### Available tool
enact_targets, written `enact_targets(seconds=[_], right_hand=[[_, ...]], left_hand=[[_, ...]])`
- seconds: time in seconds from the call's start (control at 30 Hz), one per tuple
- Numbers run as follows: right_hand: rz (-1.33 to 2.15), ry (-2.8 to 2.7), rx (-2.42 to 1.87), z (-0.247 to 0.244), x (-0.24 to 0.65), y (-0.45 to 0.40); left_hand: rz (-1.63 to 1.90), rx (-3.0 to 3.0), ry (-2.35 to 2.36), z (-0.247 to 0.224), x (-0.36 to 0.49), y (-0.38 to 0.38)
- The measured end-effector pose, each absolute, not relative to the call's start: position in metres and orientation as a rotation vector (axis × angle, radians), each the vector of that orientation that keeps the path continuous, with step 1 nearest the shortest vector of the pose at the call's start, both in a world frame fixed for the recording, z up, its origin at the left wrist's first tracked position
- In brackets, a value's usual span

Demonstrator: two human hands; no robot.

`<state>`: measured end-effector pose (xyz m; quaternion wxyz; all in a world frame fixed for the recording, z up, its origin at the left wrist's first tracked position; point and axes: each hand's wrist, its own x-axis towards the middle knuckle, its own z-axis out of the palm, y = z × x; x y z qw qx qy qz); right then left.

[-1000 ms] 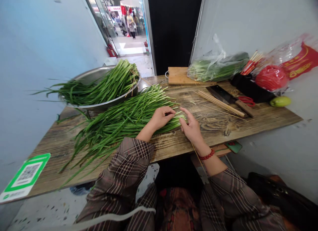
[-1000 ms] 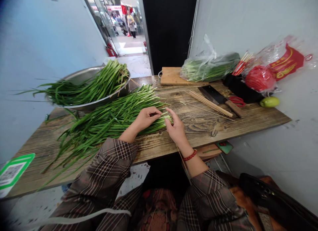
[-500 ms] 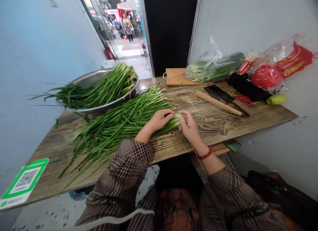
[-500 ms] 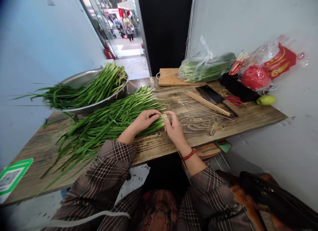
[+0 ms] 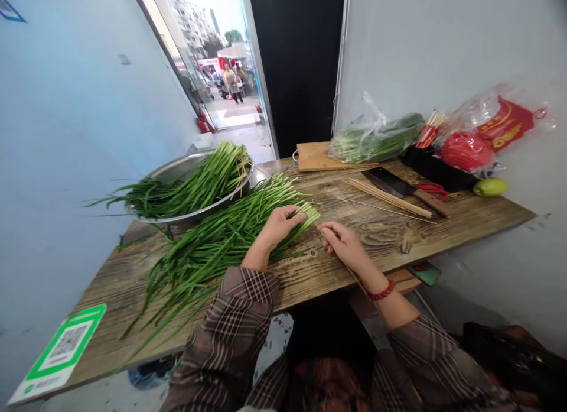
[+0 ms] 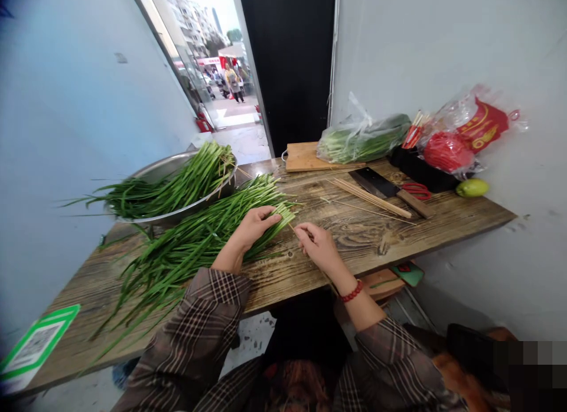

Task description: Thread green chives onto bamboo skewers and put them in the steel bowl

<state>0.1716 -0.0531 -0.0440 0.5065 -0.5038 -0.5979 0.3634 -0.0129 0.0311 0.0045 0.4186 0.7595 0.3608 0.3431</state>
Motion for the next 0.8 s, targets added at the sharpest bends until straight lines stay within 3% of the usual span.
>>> enact_targets(seconds=[0.33,0.8], right_hand=[[0.471,-1.772,-1.352,-0.017,0.183,-0.047],[0.377,-1.868,-1.32,-0.012,0.168,-0.031]], left_hand=[[0.902,1.628,0.882,0.002,-0.011,0.027],[0.971,1.76,0.857,-0.008,-0.002,0.023]])
